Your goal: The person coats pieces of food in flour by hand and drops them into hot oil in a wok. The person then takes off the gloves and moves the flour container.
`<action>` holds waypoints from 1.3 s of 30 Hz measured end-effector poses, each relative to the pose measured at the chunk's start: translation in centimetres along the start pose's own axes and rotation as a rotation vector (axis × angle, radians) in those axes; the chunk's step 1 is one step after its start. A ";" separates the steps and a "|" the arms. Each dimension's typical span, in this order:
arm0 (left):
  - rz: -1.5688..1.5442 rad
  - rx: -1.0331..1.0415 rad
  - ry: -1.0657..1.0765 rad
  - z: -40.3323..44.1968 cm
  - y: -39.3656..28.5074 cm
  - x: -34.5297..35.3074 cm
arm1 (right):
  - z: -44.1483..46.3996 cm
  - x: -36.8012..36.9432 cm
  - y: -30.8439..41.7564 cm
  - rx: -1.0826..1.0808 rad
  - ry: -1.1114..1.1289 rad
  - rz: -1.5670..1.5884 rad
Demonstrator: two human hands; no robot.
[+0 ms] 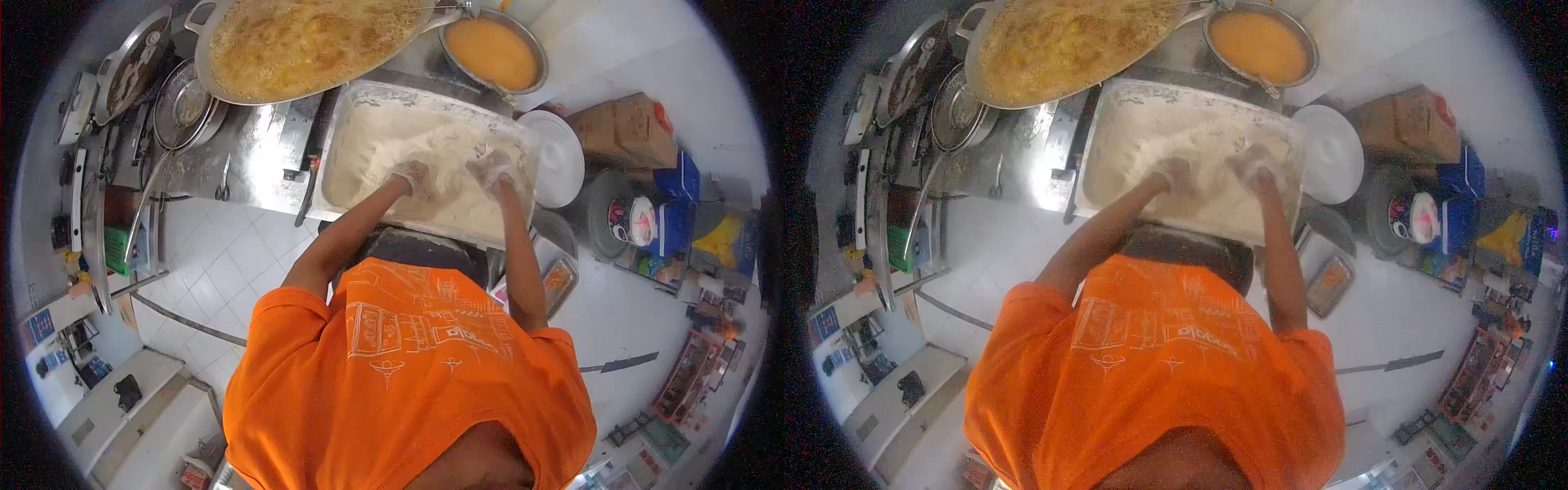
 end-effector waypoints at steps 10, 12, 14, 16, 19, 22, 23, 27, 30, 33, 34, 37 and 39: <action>0.233 -0.008 -0.174 3.0 1.3 2.7 | -6.8 5.9 -8.8 0.419 0.133 0.286; 0.021 0.033 -0.129 -1.0 -0.2 -3.0 | -8.4 4.8 -6.3 0.303 -0.224 0.502; -0.148 0.146 -0.214 -1.9 -0.3 -4.6 | -9.8 2.6 -3.3 0.443 -0.784 1.308; -0.299 0.005 -0.179 -3.1 0.7 -6.7 | -8.8 0.4 -0.4 0.630 -1.018 1.994; -0.292 0.043 -0.113 -4.2 0.7 -7.1 | -9.1 1.3 -1.6 0.561 -0.515 1.299; -0.250 0.086 -0.430 -4.8 0.9 -8.7 | -9.1 2.0 -2.2 0.457 -0.253 0.647; -0.244 0.073 -0.596 -5.1 1.2 -9.4 | -9.2 2.3 -2.3 0.453 -0.245 0.640; -0.345 -0.023 -0.367 -4.7 1.6 -7.9 | -9.7 5.6 -3.4 0.460 -0.343 0.790; -0.516 0.034 -0.387 -3.8 2.6 -5.5 | -7.9 9.2 -3.1 0.452 -0.221 0.858; -0.178 0.056 -0.283 -2.5 1.9 -3.0 | -4.9 8.2 -1.5 0.402 -0.003 0.600; -0.241 -0.012 -0.241 -2.9 2.3 -3.9 | -4.0 6.7 -0.9 0.382 0.016 0.482; -0.349 0.010 -0.480 -6.9 0.9 -10.2 | 0.1 0.0 0.9 0.348 0.070 0.205; -0.412 0.035 -0.525 -9.1 1.4 -13.1 | 3.4 -4.6 1.7 0.348 0.132 0.075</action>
Point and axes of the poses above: each hand's wrist, its own z-axis towards the middle knuckle, its own x-axis out of the palm, y = z × x, the point moved 8 cm from there along z, towards the middle knuckle, and after that the axes turned 15 degrees about -x, right-handed, at the moved point
